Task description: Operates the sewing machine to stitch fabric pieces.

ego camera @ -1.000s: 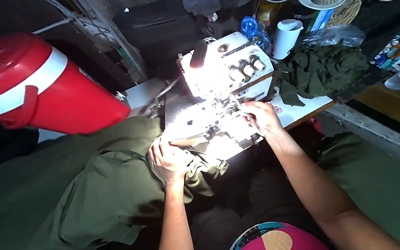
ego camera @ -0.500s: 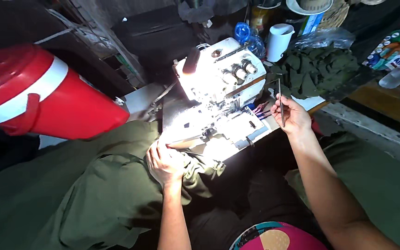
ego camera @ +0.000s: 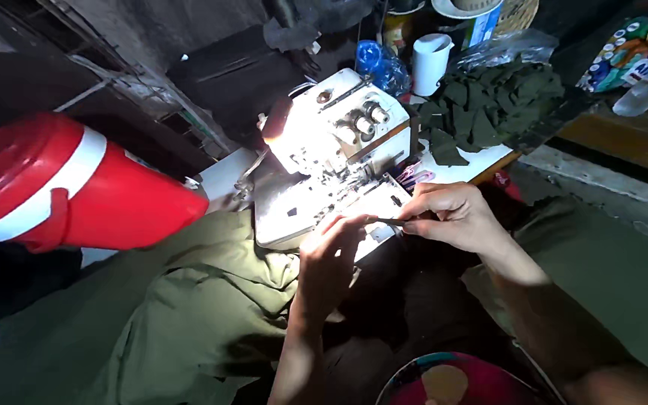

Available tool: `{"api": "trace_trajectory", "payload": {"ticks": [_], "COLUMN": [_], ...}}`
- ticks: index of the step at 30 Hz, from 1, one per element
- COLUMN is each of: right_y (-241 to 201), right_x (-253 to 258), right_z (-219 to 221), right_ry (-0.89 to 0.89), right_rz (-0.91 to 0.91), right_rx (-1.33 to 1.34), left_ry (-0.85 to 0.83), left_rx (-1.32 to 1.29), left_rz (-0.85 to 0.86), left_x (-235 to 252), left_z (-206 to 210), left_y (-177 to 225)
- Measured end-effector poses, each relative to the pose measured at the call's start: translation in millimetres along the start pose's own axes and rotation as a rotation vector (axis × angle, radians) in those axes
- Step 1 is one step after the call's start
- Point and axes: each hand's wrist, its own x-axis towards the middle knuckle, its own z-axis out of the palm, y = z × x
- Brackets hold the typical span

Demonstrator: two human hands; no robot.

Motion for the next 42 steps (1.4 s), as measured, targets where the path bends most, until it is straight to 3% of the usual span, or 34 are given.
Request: {"api": "trace_trajectory", "payload": {"ticks": [3,5,9,18,23,26,29,34,38,42], "right_y": [9.7,25.0,60.2,60.7,41.6,27.2,31.0,30.7,41.3,71.4], "right_x": [5.1,11.9,30.5,54.6,57.6,66.0,72.1,68.9,76.5,72.8], "right_z": [1.3,9.7,40.5,68.4,58.9,51.9,51.0,37.8,18.5,2.0], "right_ry": [0.095,0.143,0.125,0.076,-0.021,-0.306,-0.548,-0.525,-0.616,-0.432], "right_rz": [0.052,0.109,0.115,0.159,0.231,0.381,0.392,0.356,0.368,0.229], "right_rx": [-0.088,-0.28,-0.602,-0.742,-0.729,-0.756,-0.821,-0.802,-0.662,-0.428], "left_ry": [0.095,0.175,0.245,0.225,0.214,0.237,0.269,0.293,0.323,0.346], "left_rx": [0.024,-0.004,-0.093,-0.161,-0.182,-0.182,-0.221,-0.176,-0.207,-0.197], "left_rz": [-0.105,-0.16,-0.121,-0.171,-0.22,-0.259,-0.276,-0.312,-0.377,-0.417], "left_x": [-5.7,-6.6,-2.5,0.7,2.6,5.3,9.2,10.0,8.4,10.1], "left_z": [-8.9,-15.4,-27.9,-29.4,-21.3,-13.7,-5.4,-0.4,-0.4,-0.1], "left_y": [-7.5,-11.5,-19.0,-18.2,-24.4,-30.6,-40.5,-48.4,-50.6,-44.8]}}
